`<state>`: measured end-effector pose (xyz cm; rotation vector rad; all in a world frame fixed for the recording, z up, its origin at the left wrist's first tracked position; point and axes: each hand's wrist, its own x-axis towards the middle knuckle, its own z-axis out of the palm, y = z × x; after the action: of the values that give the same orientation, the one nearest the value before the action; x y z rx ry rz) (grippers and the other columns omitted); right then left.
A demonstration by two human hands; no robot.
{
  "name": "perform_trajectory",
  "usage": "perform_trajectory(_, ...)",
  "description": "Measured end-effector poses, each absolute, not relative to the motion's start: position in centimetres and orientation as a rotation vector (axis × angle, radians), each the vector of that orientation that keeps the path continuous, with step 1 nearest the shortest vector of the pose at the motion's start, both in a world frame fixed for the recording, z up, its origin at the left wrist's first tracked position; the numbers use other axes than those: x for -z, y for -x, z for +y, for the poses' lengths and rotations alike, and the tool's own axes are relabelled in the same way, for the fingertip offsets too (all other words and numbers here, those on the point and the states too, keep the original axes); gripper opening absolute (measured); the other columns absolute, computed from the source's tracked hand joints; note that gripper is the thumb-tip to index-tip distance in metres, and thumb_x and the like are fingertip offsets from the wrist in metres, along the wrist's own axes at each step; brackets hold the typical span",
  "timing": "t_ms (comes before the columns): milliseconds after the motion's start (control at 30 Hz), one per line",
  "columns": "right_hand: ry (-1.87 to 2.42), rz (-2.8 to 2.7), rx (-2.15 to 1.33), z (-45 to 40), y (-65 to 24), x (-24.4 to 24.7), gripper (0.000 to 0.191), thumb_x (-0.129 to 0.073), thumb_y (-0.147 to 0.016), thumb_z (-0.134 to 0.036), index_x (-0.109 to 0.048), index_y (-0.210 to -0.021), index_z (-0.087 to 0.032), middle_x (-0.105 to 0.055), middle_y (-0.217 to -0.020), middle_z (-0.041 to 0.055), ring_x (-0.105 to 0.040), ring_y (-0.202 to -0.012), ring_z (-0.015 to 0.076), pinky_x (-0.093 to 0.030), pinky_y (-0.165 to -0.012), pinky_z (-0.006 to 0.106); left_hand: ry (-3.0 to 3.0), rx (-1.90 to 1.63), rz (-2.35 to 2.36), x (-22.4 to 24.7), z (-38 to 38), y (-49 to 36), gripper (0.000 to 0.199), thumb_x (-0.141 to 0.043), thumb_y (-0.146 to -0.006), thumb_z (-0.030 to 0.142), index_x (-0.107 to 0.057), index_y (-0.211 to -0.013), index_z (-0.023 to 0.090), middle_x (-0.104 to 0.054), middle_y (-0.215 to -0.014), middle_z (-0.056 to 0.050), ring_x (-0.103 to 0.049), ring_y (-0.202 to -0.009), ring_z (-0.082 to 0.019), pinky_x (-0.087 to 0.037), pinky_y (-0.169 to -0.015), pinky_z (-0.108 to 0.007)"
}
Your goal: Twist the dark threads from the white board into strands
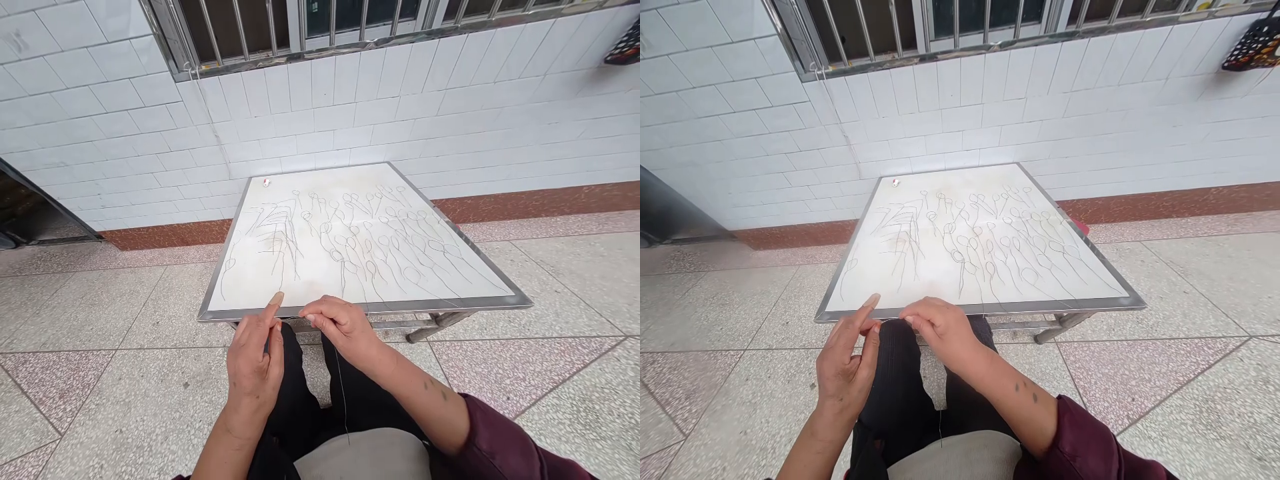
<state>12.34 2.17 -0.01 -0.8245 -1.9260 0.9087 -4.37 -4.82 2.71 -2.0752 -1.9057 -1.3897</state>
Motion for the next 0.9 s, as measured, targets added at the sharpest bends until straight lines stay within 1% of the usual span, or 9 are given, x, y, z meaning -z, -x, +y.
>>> perform_trajectory(100, 0.856, -1.895, -1.045, 2.3, -12.4, 0.1, 0.016, -0.057, -0.094, -0.029, -0.069, -0.104, -0.026, -0.070, -0.085, -0.0001, -0.063, -0.078, 0.0145, -0.048, -0.072, 0.027, 2.083, 1.432, -1.931, -2.7, -4.9, 5.1, 0.041, -0.052, -0.095, 0.020, -0.057, -0.135, 0.027, -0.069, -0.084, -0.002, -0.063, -0.078, -0.017, -0.055, -0.073, -0.032)
perform_trajectory(167, 0.875, -1.850, -1.140, 2.4, -12.5, 0.1, 0.017, -0.063, -0.090, -0.031, -0.068, -0.105, -0.026, -0.069, -0.084, -0.0008, -0.062, -0.073, 0.0136, -0.048, -0.069, 0.026, 2.094, 1.445, -1.916, -2.5, -4.7, 5.7, 0.041, -0.054, -0.094, 0.023, -0.057, -0.134, 0.028, -0.070, -0.084, -0.001, -0.064, -0.077, -0.018, -0.055, -0.074, -0.032)
perform_trajectory(267, 0.884, -1.762, -1.219, 2.4, -12.5, 0.0, 0.010, -0.063, -0.088, -0.029, -0.068, -0.093, -0.023, -0.068, -0.081, -0.0005, -0.061, -0.070, 0.0129, -0.047, -0.066, 0.025, 2.121, 1.450, -1.913, -2.3, -4.5, 6.6, 0.041, -0.055, -0.093, 0.024, -0.057, -0.134, 0.030, -0.071, -0.086, 0.000, -0.066, -0.081, -0.018, -0.054, -0.076, -0.032)
perform_trajectory(333, 0.885, -1.714, -1.241, 2.4, -12.4, -0.1, 0.011, -0.060, -0.088, -0.028, -0.068, -0.084, -0.021, -0.067, -0.078, -0.0001, -0.061, -0.071, 0.0132, -0.046, -0.064, 0.025, 2.160, 1.432, -1.936, -2.4, -4.5, 7.0, 0.041, -0.053, -0.094, 0.025, -0.057, -0.135, 0.031, -0.072, -0.087, 0.000, -0.067, -0.084, -0.018, -0.053, -0.078, -0.032)
perform_trajectory(500, 0.915, -1.626, -1.369, 2.2, -12.1, 0.1, 0.013, -0.060, -0.086, -0.031, -0.067, -0.081, -0.021, -0.062, -0.072, -0.0013, -0.056, -0.062, 0.0114, -0.044, -0.053, 0.022, 2.212, 1.420, -2.061, -2.4, -4.6, 7.5, 0.039, -0.051, -0.096, 0.030, -0.057, -0.134, 0.033, -0.070, -0.087, 0.001, -0.066, -0.083, -0.017, -0.051, -0.079, -0.032)
perform_trajectory(600, 0.955, -1.584, -1.460, 2.3, -11.7, 0.3, 0.013, -0.061, -0.085, -0.033, -0.066, -0.085, -0.021, -0.061, -0.072, -0.0020, -0.056, -0.059, 0.0105, -0.045, -0.050, 0.021, 2.115, 1.561, -2.253, -2.0, -4.2, 7.9, 0.047, -0.055, -0.093, 0.037, -0.051, -0.140, 0.031, -0.069, -0.089, 0.001, -0.064, -0.079, -0.016, -0.051, -0.078, -0.032)
perform_trajectory(667, 0.994, -1.571, -1.450, 2.9, -11.3, 0.5, 0.012, -0.061, -0.084, -0.033, -0.065, -0.086, -0.022, -0.060, -0.073, -0.0024, -0.057, -0.058, 0.0103, -0.046, -0.050, 0.021, 1.972, 1.737, -2.381, -1.3, -3.9, 8.4, 0.055, -0.059, -0.090, 0.042, -0.049, -0.141, 0.027, -0.069, -0.095, -0.002, -0.064, -0.079, -0.016, -0.053, -0.076, -0.032)
perform_trajectory(767, 1.043, -1.557, -1.416, 5.3, -10.2, 0.8, 0.010, -0.061, -0.083, -0.031, -0.064, -0.085, -0.021, -0.060, -0.073, -0.0030, -0.059, -0.060, 0.0105, -0.047, -0.049, 0.020, 1.758, 2.000, -2.490, 0.6, -3.5, 9.5, 0.061, -0.063, -0.084, 0.049, -0.052, -0.137, 0.019, -0.068, -0.099, -0.007, -0.064, -0.082, -0.018, -0.055, -0.071, -0.033)
perform_trajectory(900, 1.150, -1.540, -1.418, 10.3, -7.5, 1.8, 0.005, -0.059, -0.084, -0.023, -0.062, -0.083, -0.019, -0.061, -0.073, -0.0023, -0.060, -0.061, 0.0094, -0.048, -0.049, 0.018, 1.661, 2.092, -2.660, 3.2, -3.7, 11.0, 0.066, -0.064, -0.081, 0.054, -0.053, -0.135, 0.017, -0.069, -0.097, -0.008, -0.066, -0.084, -0.021, -0.055, -0.069, -0.033)
